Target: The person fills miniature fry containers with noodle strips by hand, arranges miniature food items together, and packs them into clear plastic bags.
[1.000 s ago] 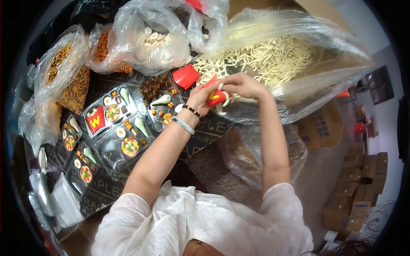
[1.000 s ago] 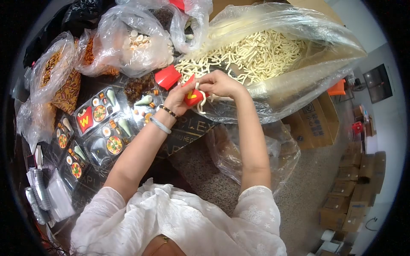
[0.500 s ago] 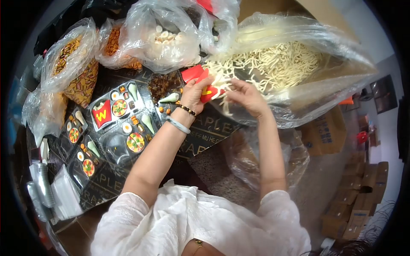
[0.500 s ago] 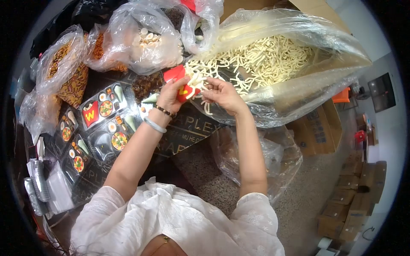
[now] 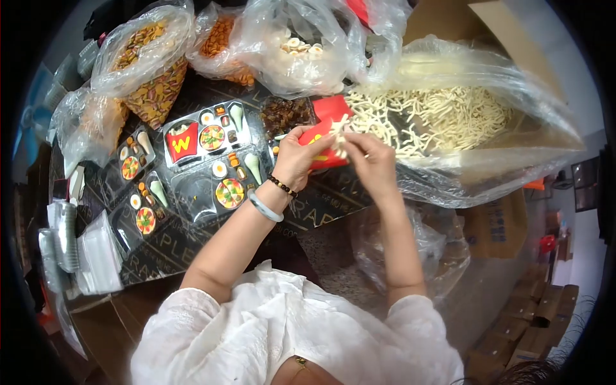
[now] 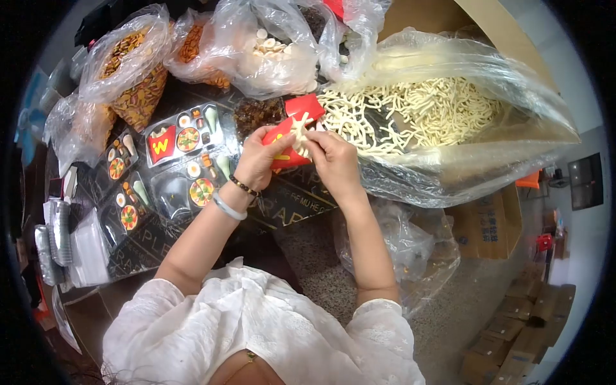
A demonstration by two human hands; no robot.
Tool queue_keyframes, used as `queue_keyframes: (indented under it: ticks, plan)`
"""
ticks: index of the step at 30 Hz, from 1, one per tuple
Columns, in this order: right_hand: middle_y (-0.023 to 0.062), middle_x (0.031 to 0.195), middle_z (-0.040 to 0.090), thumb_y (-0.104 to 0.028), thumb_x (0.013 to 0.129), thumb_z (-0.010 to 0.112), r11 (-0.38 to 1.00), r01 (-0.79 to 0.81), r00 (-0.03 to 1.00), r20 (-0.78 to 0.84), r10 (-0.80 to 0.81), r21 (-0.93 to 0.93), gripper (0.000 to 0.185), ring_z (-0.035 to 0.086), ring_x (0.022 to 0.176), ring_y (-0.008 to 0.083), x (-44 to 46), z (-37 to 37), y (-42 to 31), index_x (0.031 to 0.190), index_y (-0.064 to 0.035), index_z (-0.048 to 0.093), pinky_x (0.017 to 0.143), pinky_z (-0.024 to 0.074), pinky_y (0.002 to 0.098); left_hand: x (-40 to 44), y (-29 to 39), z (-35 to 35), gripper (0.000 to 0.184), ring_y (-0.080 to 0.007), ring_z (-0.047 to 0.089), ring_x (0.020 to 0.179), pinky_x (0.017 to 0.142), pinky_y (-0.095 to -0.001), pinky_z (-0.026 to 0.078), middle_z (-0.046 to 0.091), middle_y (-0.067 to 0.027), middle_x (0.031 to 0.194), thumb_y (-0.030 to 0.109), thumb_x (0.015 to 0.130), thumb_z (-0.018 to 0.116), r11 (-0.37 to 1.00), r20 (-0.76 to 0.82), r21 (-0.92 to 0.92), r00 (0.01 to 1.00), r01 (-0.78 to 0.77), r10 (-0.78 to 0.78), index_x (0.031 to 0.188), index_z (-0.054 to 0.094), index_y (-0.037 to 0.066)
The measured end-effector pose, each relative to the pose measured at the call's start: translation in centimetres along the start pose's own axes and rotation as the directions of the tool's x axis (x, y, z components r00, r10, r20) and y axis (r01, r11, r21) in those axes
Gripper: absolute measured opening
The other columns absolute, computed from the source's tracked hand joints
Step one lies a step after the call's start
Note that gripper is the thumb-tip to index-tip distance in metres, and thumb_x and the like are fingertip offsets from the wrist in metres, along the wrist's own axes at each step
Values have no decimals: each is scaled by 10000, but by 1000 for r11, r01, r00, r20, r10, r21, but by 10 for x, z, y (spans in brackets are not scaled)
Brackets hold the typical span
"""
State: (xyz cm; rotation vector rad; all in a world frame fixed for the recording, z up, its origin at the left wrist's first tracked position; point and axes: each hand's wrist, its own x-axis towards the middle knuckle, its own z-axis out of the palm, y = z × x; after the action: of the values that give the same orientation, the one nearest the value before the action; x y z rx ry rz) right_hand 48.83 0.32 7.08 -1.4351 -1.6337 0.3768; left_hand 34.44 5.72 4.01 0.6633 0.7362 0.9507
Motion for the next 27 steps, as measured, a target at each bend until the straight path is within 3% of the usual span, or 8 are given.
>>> queue_keyframes:
  ticks: [2,4,6,9,12,20,25,27]
  plan:
    - [111,818,641,-14,793,641,997,-59,997,-39,62,55,118,602,663,232,1,15,-3,904,-18,680,612,471,314,-4,1,-12,342,-132,631,816,714,-272,539,627,-72,937,105,767,756,1000,5,-8,1000,-10,10,1019,540,20]
    - [78,792,628,-29,728,666,961,238,971,44,-234,-144,67,581,745,258,3,30,-3,791,-41,682,705,450,357,-10,7,-22,335,-126,637,833,721,-271,543,644,-79,934,76,751,765,997,-30,-70,999,17,-19,1005,554,16]
    - [76,826,599,-58,716,686,966,230,964,163,-210,-119,57,565,839,261,5,40,-13,768,-39,673,753,437,370,-14,14,-41,328,-147,647,860,766,-295,548,646,-89,967,71,779,735,988,15,-104,993,116,-115,1048,557,10]
    - [81,973,571,-104,713,720,977,212,976,52,-210,-35,302,551,918,232,15,45,-30,1002,-53,651,772,439,356,-23,22,-64,338,-184,653,903,807,-338,554,640,-104,1019,71,807,704,931,165,-278,966,238,-197,1100,552,-1]
    - [82,1025,571,-108,733,720,960,-20,989,143,-21,280,400,560,949,231,21,61,-41,1115,-63,613,746,458,335,-33,28,-78,326,-150,639,922,823,-311,533,635,-69,1034,128,855,656,953,137,-235,977,193,-164,1142,545,22]
    - [139,873,611,-27,780,664,921,389,863,340,-373,22,164,623,815,264,11,93,-61,939,4,638,690,492,338,-63,44,-101,363,-163,653,826,708,-283,553,640,-88,953,115,756,770,987,-222,-128,973,-93,63,1024,550,5]
    - [128,950,602,-46,758,689,947,-110,877,479,-50,301,281,628,870,311,11,115,-90,1027,-11,613,788,496,365,-82,57,-137,369,-176,655,827,677,-321,567,634,-93,979,126,771,753,980,-184,-199,982,12,-49,1046,538,6]
    - [115,977,592,-41,738,703,963,192,918,312,-244,187,347,627,884,298,16,127,-105,1070,-28,604,795,499,355,-90,61,-148,377,-182,657,837,686,-342,574,633,-95,987,115,772,748,973,-135,-232,990,12,-44,1060,532,3]
